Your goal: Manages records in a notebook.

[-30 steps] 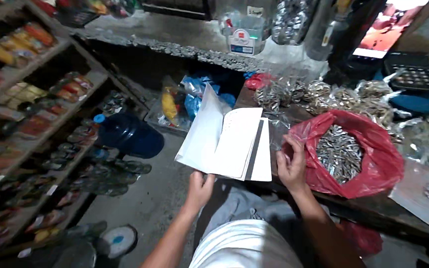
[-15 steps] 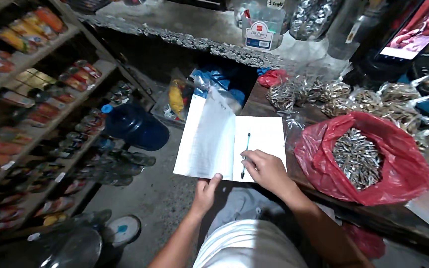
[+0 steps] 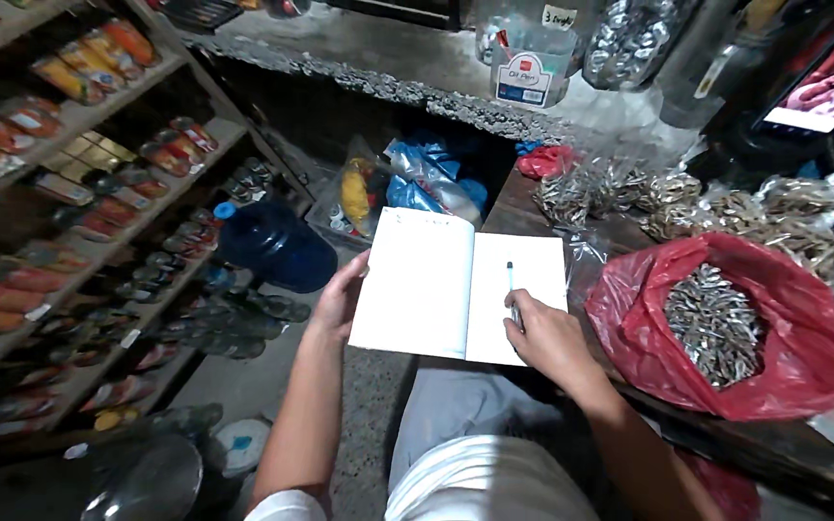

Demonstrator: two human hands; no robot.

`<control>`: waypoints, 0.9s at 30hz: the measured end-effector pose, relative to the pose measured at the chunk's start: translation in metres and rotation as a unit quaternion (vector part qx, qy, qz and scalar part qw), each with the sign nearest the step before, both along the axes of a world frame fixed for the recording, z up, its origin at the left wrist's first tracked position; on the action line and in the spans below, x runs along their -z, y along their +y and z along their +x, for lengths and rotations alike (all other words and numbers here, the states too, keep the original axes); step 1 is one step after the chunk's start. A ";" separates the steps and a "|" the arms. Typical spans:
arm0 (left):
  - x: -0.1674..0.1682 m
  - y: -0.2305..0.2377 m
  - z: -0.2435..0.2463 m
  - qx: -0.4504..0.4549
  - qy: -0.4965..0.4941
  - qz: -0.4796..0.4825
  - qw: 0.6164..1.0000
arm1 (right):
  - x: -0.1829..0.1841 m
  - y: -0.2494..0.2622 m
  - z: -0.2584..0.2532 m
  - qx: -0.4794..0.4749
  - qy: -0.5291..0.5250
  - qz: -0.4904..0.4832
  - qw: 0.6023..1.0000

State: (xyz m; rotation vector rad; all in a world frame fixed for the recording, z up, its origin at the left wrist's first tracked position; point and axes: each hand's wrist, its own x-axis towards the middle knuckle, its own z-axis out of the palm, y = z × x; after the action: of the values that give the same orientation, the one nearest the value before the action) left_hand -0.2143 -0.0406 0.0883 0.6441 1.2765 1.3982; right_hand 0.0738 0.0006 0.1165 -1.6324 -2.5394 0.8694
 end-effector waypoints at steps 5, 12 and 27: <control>-0.016 0.023 0.006 0.022 0.063 -0.059 0.996 | -0.010 0.004 0.005 0.050 -0.072 -0.040 0.995; -0.025 0.013 0.018 0.024 0.023 -0.044 0.998 | 0.008 0.012 0.033 0.083 0.184 -0.105 0.974; -0.022 0.024 0.103 0.067 -0.113 0.042 0.990 | 0.077 -0.040 0.059 0.133 0.300 0.382 0.864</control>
State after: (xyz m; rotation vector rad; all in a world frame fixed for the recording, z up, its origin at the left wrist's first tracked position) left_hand -0.1112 -0.0164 0.1106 0.5980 0.9831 1.3756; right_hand 0.1330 -0.0394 0.0397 -1.1553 -1.7957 0.2091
